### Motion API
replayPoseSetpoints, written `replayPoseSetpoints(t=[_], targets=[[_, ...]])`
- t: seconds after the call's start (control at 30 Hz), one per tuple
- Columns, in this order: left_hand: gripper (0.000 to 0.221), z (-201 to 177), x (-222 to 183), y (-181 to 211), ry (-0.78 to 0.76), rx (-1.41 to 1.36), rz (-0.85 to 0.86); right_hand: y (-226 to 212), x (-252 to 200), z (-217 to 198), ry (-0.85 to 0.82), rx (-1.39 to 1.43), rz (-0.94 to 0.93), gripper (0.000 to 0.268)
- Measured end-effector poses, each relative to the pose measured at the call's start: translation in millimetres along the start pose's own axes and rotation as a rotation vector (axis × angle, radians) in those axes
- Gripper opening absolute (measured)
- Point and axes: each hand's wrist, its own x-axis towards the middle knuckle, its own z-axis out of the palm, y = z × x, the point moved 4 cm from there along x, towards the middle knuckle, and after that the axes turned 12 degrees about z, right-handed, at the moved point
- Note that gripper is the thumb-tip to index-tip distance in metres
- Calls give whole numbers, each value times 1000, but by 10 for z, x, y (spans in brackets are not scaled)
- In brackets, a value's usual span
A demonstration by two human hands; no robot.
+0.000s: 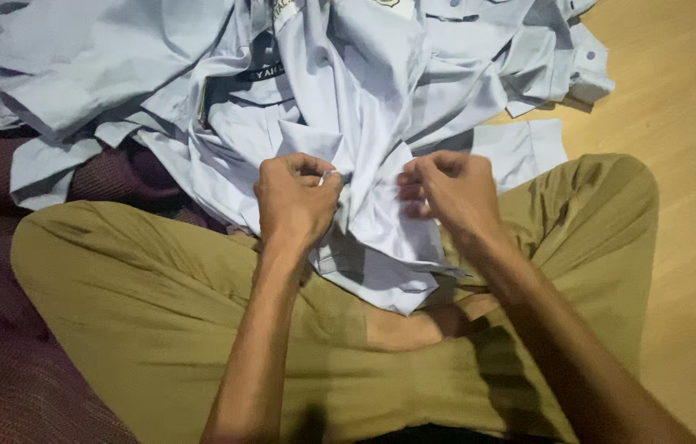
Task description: The person prepares several shirts by fastening the buttons and smoothing the fabric by hand.
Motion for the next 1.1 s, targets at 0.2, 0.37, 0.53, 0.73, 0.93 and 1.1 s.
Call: replayPoseSetpoints(t=[0.2,0.37,0.53,0.73,0.93,1.1], targets=[[40,-42,-155,408,-62,-43,130,-51,919,159,3,-360,-215,32],[15,331,249,9,14,72,145,-851,886,417,-84,-198,-424,19],[25,227,544,121,13,-211,112,-1309,849,307,-273,-57,-394,24],[43,206,670,244,118,-644,-26,-537,507,-109,-49,-427,-80,58],[47,144,605,231,43,-491,-54,-725,-167,-174,250,-233,-456,17],[43,196,580,265,147,-342,-66,-1032,-478,157,-94,-342,-486,44]])
